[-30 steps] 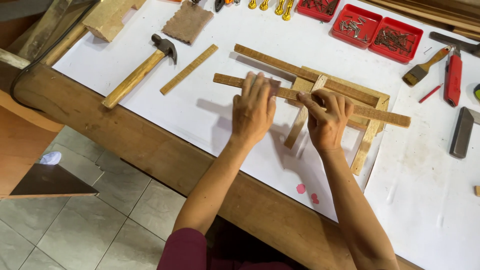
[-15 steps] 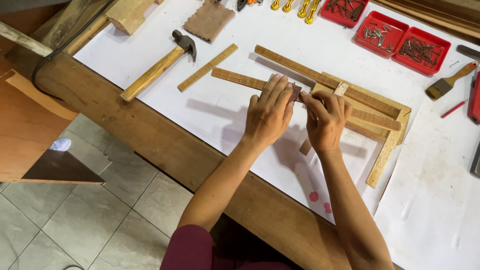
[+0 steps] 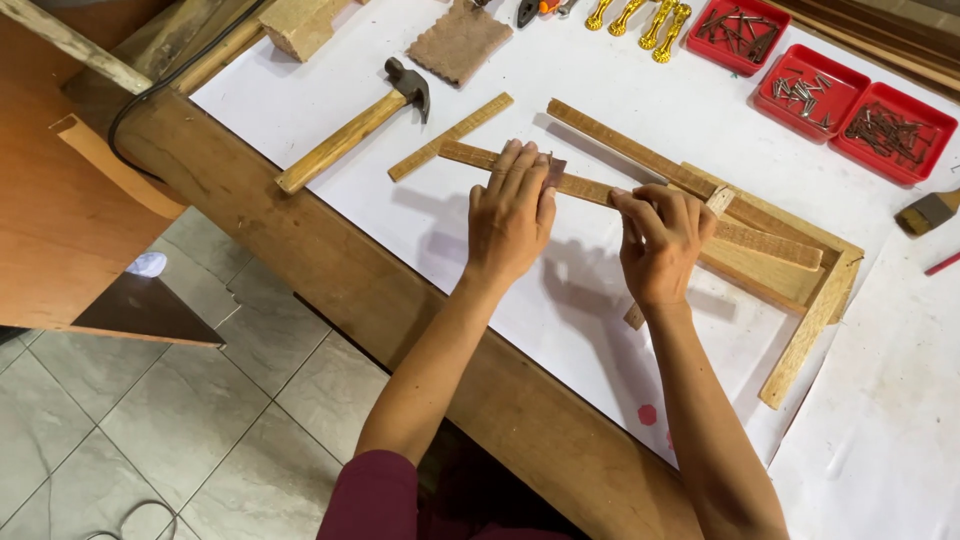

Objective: Assemble and sand a small wooden frame structure.

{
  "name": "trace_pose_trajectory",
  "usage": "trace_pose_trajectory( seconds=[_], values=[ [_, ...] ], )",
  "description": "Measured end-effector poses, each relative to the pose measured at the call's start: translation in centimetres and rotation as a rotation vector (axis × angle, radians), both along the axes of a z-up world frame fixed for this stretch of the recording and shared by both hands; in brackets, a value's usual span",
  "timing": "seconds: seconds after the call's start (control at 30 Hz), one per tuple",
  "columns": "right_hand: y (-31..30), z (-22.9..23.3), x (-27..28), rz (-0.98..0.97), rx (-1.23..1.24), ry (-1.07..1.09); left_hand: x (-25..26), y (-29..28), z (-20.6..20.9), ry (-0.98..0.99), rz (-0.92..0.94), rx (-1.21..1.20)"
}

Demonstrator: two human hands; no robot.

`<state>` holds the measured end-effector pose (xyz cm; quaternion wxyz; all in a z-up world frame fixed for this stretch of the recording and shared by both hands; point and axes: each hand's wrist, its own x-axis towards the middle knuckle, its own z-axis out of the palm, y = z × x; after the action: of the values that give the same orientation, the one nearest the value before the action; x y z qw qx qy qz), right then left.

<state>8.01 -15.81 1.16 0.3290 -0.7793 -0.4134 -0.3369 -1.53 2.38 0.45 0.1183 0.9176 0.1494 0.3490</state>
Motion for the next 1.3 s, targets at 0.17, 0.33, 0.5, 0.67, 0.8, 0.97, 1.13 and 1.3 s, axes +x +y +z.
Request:
trace_pose_trajectory(
  seconds=[0.17,0.33,0.5,0.67,0.8,0.97,1.13,1.3],
  values=[
    [1.5,0.1,-0.5,0.048,-0.007,0.027,0.3,-2.4,0.1,-0.059,-0.040,0.057],
    [1.0,-0.8,0.8,0.030,-0.061,0.015,-0.5,2.4,-1.5,0.022,0.024,0.022],
    [2.8,0.8,-0.6,0.044,-0.078,0.019,0.4,-0.9,-1.4,-0.078,-0.014,0.060],
    [2.0,-0.4,0.6,0.044,-0.084,0.044,-1.0,2.7,-0.4,0.023,-0.006,-0.039],
    [2.8,1.1,-0.2,0.024,-0.128,-0.015,-1.5,4.2,-2.8,-0.035,0.144,0.098],
    [3.8,0.5,-0.6,0.054,-0.125,0.008,-1.9,1.0,0.5,-0.055,-0.009,0.005],
    [3.4,0.7,0.0,0.026,-0.176,-0.034,-2.7,4.6,-0.8,0.009,0.120,-0.051],
    [5.4,0.8,-0.5,0.049,-0.161,0.032,-1.8,1.2,0.9,-0.043,-0.013,-0.052]
  ],
)
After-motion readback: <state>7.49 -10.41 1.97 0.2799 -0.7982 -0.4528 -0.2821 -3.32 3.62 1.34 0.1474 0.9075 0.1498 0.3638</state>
